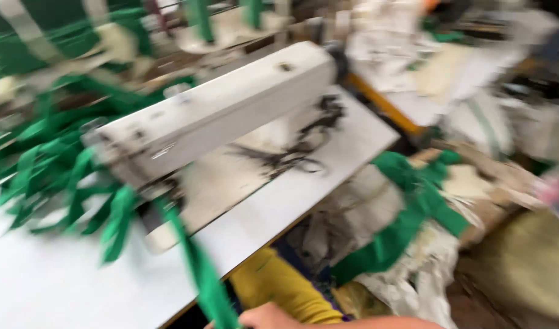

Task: Folding and sewing green fabric straps using an industrial sewing machine to create loops.

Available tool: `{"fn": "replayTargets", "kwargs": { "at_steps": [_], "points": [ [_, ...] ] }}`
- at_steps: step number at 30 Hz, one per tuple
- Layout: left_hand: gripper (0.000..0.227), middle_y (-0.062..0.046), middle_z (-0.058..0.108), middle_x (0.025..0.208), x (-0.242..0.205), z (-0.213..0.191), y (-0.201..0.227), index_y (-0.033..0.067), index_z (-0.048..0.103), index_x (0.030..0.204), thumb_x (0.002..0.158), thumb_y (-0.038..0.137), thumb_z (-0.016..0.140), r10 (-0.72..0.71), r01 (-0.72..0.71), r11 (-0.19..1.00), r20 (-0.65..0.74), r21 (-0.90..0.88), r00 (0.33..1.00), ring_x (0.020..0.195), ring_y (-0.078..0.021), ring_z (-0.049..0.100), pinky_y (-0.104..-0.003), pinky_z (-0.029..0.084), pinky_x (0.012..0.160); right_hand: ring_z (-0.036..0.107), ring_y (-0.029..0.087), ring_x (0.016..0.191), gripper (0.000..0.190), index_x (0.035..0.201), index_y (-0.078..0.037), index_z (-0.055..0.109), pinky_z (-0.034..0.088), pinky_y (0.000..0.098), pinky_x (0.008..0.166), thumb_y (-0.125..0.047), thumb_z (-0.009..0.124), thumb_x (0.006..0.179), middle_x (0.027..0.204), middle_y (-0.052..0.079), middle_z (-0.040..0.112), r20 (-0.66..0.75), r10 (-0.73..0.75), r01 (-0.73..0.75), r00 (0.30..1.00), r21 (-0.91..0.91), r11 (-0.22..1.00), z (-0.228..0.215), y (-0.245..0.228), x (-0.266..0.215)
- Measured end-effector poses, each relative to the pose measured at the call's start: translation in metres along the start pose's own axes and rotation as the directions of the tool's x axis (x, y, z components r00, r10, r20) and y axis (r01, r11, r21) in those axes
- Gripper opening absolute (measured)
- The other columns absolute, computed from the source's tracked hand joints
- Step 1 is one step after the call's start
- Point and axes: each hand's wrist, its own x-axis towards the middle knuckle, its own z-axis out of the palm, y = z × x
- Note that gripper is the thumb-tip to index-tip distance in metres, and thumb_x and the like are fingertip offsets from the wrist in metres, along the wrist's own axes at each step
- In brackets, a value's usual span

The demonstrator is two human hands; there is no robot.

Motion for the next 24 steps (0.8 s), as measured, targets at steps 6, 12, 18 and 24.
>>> {"fn": "replayTargets", "kwargs": {
  "at_steps": [6,12,18,24],
  "points": [
    [0.033,-0.003,0.072,0.067,-0.038,0.032,-0.041,0.0392,0.076,0.108,0.076,0.039,0.071,-0.412,0.404,0.906,-0.042,-0.125,0.91,0.061,-0.0214,0.063,-0.031,0.054,0.061,0.061,0.003,0.084,0.019,0.1,-0.016,0.072,0.047,0.0179,0.08,-0.024,0.075,0.083,0.087,-0.006,0.069,0.157,0.098,-0.097,0.983,-0.012,0.995,0.029,0.067,0.03],
    [0.043,-0.012,0.079,0.079,-0.056,0.075,-0.07,0.0211,0.067,0.118,0.077,0.024,0.075,-0.36,0.299,0.764,0.006,-0.572,0.933,0.067,-0.0217,0.07,-0.033,0.058,0.066,0.077,0.018,0.076,0.015,0.095,-0.003,0.08,0.064,0.0289,0.075,-0.011,0.08,0.082,0.083,0.011,0.081,-0.161,0.003,0.029,0.987,0.201,0.979,0.011,0.113,0.05],
    [0.063,-0.022,0.078,0.072,-0.116,0.054,-0.025,0.0058,0.06,0.128,0.073,-0.007,0.089,-0.368,0.331,0.189,0.246,-0.925,0.897,0.057,-0.0278,0.073,-0.036,0.06,0.059,0.065,0.03,0.063,0.013,0.09,0.008,0.071,0.055,0.0399,0.064,-0.004,0.075,0.091,0.073,0.022,0.07,0.077,0.125,-0.145,0.989,0.615,0.775,0.008,0.111,0.013],
    [0.043,-0.028,0.079,0.069,-0.124,0.072,-0.035,-0.0028,0.063,0.098,0.069,-0.009,0.094,-0.461,0.329,0.157,0.225,-0.931,0.858,0.055,-0.0317,0.074,-0.037,0.06,0.055,0.067,0.026,0.072,0.029,0.117,0.003,0.06,0.056,0.0349,0.067,-0.016,0.065,0.096,0.087,0.018,0.066,0.499,0.116,-0.503,0.859,0.777,0.378,0.027,0.128,0.013]
  ]
}}
